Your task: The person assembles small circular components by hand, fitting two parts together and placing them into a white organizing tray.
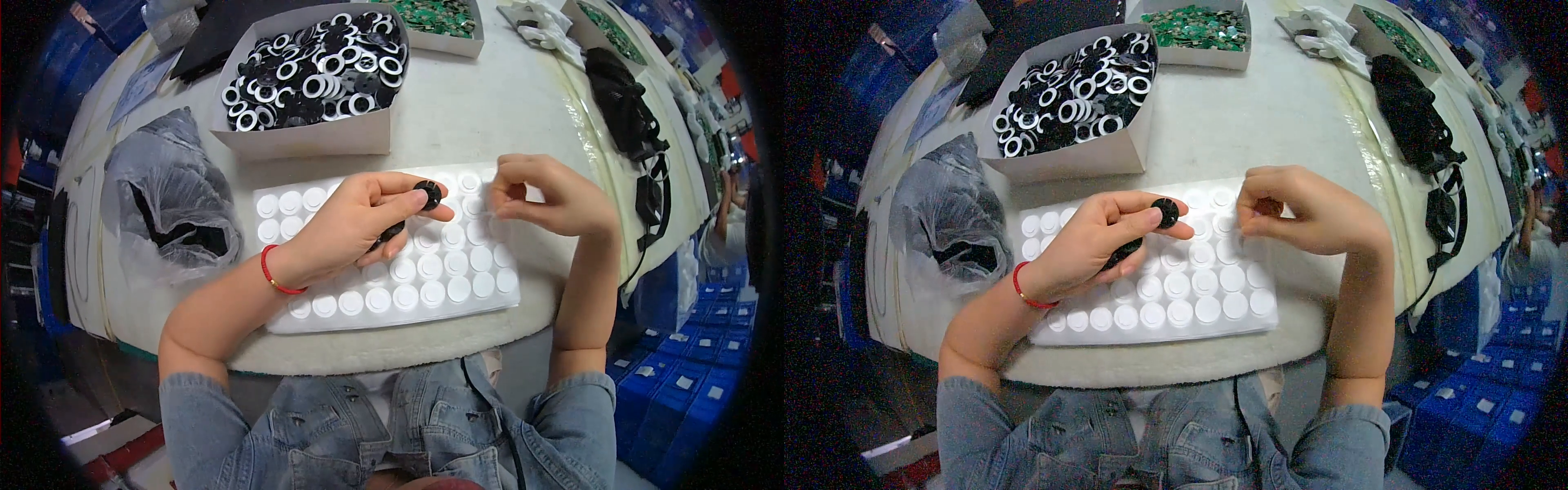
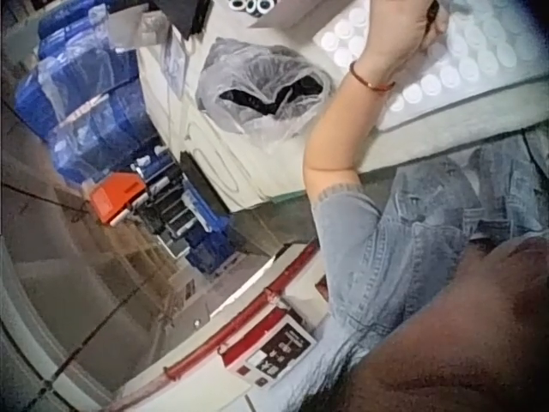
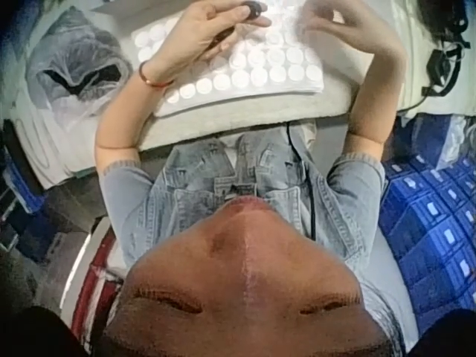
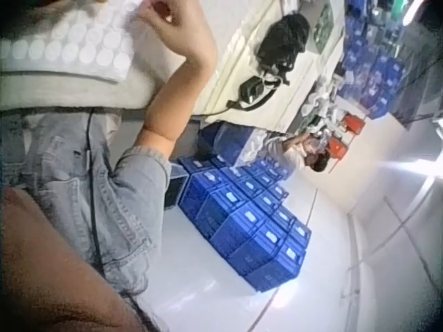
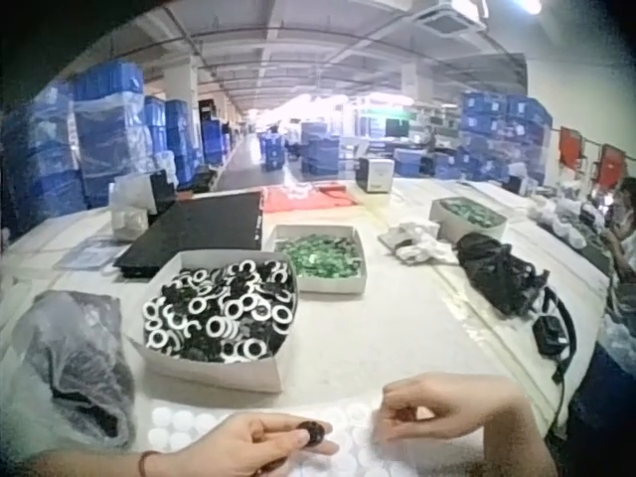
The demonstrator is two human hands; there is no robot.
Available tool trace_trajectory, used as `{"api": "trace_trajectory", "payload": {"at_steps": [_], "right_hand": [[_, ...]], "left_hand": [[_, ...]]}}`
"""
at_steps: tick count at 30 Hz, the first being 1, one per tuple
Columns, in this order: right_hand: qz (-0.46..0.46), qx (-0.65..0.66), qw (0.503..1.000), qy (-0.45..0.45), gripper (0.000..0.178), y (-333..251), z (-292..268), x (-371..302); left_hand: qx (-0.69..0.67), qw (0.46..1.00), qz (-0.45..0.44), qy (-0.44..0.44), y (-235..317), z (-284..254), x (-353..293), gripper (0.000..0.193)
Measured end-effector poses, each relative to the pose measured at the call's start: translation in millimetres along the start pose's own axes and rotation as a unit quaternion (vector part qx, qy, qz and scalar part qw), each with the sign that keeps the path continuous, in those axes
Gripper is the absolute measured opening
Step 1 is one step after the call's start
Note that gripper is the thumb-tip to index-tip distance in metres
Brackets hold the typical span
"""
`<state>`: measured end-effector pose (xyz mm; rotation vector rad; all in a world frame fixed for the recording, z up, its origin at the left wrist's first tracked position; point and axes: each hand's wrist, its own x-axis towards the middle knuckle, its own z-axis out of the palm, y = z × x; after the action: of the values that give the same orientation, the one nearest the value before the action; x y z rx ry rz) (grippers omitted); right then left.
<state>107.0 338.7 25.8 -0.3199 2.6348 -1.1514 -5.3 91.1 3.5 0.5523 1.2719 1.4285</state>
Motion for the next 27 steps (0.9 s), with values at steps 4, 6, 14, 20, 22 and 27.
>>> {"api": "trace_trajectory", "payload": {"at_steps": [4, 6, 14, 20, 22, 27], "right_hand": [[-0.145, 0.128, 0.980, 0.045, 0.013, -11, 6, 0], [-0.026, 0.230, 0.966, 0.114, 0.012, -29, 27, 13], [0.023, 0.273, 0.934, 0.228, 0.013, -31, 58, 36], [0.025, 0.248, 0.935, 0.251, 0.013, -31, 58, 37], [0.023, 0.252, 0.934, 0.254, 0.013, -30, 60, 37], [0.028, 0.258, 0.930, 0.259, 0.011, -30, 62, 38]], "left_hand": [[0.015, 1.000, -0.002, 0.010, 0, 3, 1, 0.033], [0.007, 0.999, -0.017, 0.036, -3, 1, 2, 0.041], [0.016, 0.999, -0.034, -0.007, -1, -7, 1, 0.055], [0.020, 0.999, -0.035, 0.012, 0, 5, 1, 0.031], [0.037, 0.999, -0.031, -0.002, -1, 2, 1, 0.026], [0.065, 0.998, -0.018, -0.009, -7, -2, 3, 0.030]]}}
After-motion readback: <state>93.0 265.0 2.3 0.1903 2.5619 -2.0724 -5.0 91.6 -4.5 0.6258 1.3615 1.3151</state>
